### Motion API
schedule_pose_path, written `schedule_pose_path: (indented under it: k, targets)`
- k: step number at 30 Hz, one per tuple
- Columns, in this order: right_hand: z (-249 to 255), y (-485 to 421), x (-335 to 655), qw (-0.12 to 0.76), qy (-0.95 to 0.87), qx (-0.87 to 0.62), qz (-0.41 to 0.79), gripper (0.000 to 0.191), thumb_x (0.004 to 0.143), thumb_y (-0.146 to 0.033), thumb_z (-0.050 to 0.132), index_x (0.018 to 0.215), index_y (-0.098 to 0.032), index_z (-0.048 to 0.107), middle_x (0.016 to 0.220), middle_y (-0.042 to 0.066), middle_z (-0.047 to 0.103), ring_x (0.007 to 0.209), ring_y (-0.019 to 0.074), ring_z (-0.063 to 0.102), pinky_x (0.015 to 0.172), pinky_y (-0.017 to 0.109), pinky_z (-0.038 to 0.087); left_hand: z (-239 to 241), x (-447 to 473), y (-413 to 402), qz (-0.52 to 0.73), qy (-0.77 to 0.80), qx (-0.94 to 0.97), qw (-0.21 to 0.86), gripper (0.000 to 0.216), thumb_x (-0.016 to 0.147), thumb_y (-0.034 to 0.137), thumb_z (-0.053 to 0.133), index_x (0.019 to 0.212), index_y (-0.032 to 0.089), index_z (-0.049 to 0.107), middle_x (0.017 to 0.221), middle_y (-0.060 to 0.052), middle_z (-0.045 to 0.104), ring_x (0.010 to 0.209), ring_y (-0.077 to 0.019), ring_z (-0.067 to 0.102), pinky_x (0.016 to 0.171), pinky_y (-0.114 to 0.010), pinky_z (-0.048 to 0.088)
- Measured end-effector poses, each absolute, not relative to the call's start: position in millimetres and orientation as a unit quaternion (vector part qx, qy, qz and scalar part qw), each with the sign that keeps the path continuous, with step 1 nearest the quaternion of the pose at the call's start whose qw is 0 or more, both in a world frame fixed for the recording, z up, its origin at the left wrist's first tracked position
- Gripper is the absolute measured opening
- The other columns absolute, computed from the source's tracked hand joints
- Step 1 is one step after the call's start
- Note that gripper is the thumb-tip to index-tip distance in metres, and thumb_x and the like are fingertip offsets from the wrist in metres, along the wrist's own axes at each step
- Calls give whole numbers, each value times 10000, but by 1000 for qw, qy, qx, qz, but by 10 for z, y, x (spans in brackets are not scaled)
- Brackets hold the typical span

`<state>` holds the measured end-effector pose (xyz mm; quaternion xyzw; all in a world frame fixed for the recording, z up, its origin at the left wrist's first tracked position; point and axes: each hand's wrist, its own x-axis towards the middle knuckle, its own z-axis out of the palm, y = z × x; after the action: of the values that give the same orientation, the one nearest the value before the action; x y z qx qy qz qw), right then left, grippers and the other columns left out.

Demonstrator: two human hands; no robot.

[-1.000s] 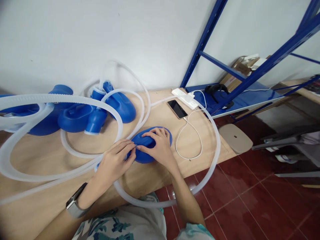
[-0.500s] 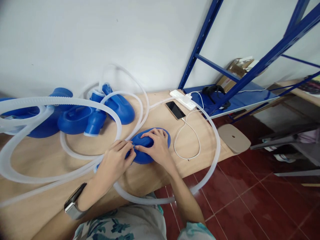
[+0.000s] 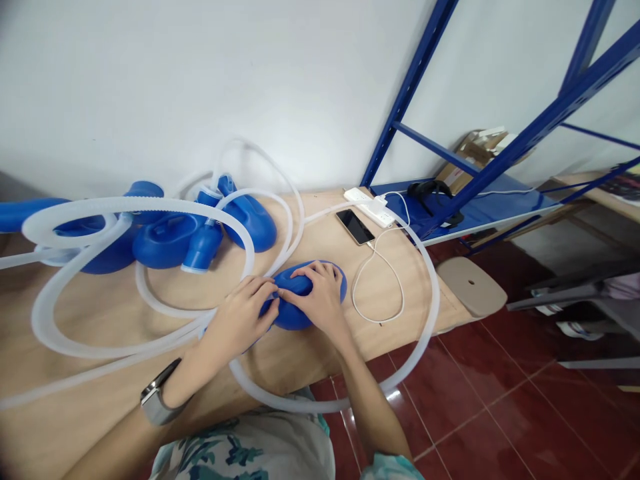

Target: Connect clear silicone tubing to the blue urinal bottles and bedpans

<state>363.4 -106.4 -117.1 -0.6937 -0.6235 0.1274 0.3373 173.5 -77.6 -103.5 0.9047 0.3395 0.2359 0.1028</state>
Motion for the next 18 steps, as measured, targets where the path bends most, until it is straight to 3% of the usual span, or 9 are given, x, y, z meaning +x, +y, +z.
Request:
schedule_pose_path:
  k: [3, 6, 9, 12, 18]
  targets:
    - [-1169, -1069, 3605, 344, -614, -702, 110, 305, 850, -586, 780, 905, -290, 733, 998, 29, 697, 1071, 294, 609, 1099, 551, 328, -1027, 1619, -809, 273, 344, 886, 150, 331, 1005, 236, 601, 1329, 167, 598, 1357, -131, 663, 1233, -305, 639, 1047, -481, 546]
    - [-1175, -1075, 3581, 348, -612, -703, 101, 335, 828, -616, 793, 897, -294, 728, 988, 30, 693, 1085, 308, 600, 1110, 564, 311, -1019, 1379, -897, 286, 383, 857, 193, 527, 1027, 387, 614, 1502, 200, 483, 1456, -141, 622, 1313, -310, 625, 1078, -472, 537]
    - [-1190, -1075, 3579, 344, -612, -705, 100, 342, 823, -624, 793, 888, -294, 727, 993, 36, 689, 1088, 318, 596, 1114, 575, 308, -1087, 1045, -997, 284, 421, 827, 240, 428, 1093, 408, 480, 1479, 229, 523, 1393, -108, 682, 1268, -266, 670, 1055, -418, 549]
    - [-1233, -1057, 3615, 347, -616, -701, 93, 353, 824, -638, 780, 887, -294, 739, 982, 36, 689, 1084, 317, 600, 1117, 576, 310, -1291, 746, -1072, 270, 463, 809, 242, 369, 1113, 381, 395, 1344, 224, 636, 1302, -98, 724, 1215, -268, 689, 1065, -443, 536]
    - [-1363, -884, 3820, 369, -580, -726, 38, 478, 820, -740, 716, 897, -270, 757, 1012, 63, 704, 1065, 324, 608, 1147, 633, 257, -1789, 658, -1202, 207, 482, 841, 128, 497, 964, 352, 643, 1430, 187, 585, 1361, -166, 663, 1259, -378, 616, 1012, -550, 531]
